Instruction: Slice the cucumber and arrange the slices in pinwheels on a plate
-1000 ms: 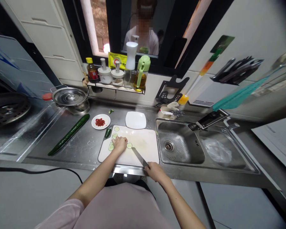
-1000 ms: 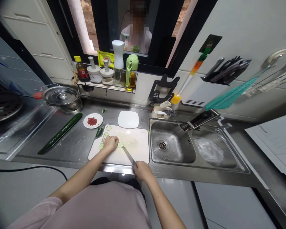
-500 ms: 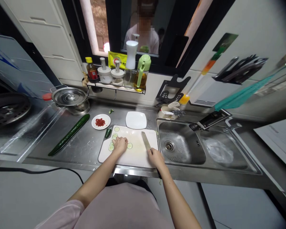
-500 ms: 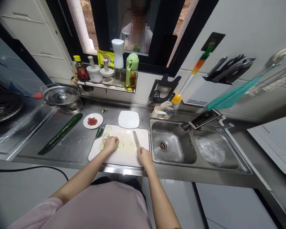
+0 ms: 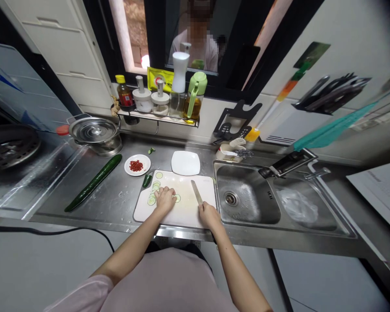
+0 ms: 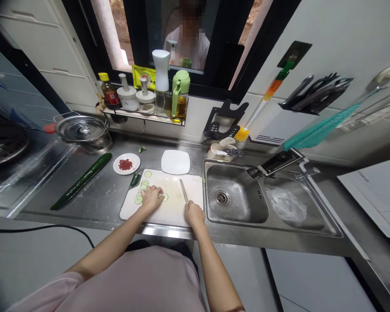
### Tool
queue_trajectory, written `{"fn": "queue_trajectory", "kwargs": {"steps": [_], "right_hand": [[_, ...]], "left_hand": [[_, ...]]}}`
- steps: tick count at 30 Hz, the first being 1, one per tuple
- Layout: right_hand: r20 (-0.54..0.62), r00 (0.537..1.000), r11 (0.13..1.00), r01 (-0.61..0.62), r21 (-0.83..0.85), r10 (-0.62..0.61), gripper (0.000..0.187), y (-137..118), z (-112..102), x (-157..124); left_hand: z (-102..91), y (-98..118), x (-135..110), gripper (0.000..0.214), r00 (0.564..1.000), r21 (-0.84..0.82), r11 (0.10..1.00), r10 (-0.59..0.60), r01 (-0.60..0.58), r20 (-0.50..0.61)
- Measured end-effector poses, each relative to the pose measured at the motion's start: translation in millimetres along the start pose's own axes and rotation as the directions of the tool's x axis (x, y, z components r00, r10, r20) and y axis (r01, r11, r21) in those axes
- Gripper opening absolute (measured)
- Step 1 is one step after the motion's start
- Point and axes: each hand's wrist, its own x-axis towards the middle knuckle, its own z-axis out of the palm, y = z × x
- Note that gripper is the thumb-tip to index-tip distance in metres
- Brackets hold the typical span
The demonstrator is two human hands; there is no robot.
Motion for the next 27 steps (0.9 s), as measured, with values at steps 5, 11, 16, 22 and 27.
{"fn": "queue_trajectory", "kwargs": {"steps": [5,11,16,22,27], "right_hand": [[-0.008,1.0,1.0,0.009,0.012,-0.009,0.039,1.3,3.3,0.4],[0.013,1.0,1.0,-0.006,0.018,0.006,0.037,-0.1,0.3,-0.2],[0.022,1.0,1.0,-0.017,0.024,0.017,0.037,-0.6,-0.7,1.5],[0.034,0.999,1.0,-0.013,0.01,0.013,0.037,-0.5,0.1,2.7],[0.042,0.999,1.0,-0.017,0.002,0.017,0.038,-1.2,-0.2,3.3]], "left_hand": [[-1.4,7.9,-7.0,0.013,1.0,-0.054,0.998,0.029,-0.028,0.008],[-9.0,10.8,-32.4,0.013,0.998,-0.243,0.97,0.012,0.002,0.055],[-10.4,-15.1,-61.1,0.013,0.998,-0.322,0.945,-0.039,0.05,0.041],[-19.4,-57.3,-68.8,0.013,0.975,-0.315,0.929,-0.218,0.194,-0.04],[-26.8,-74.1,-64.8,0.016,0.95,-0.306,0.916,-0.299,0.26,-0.089]]}}
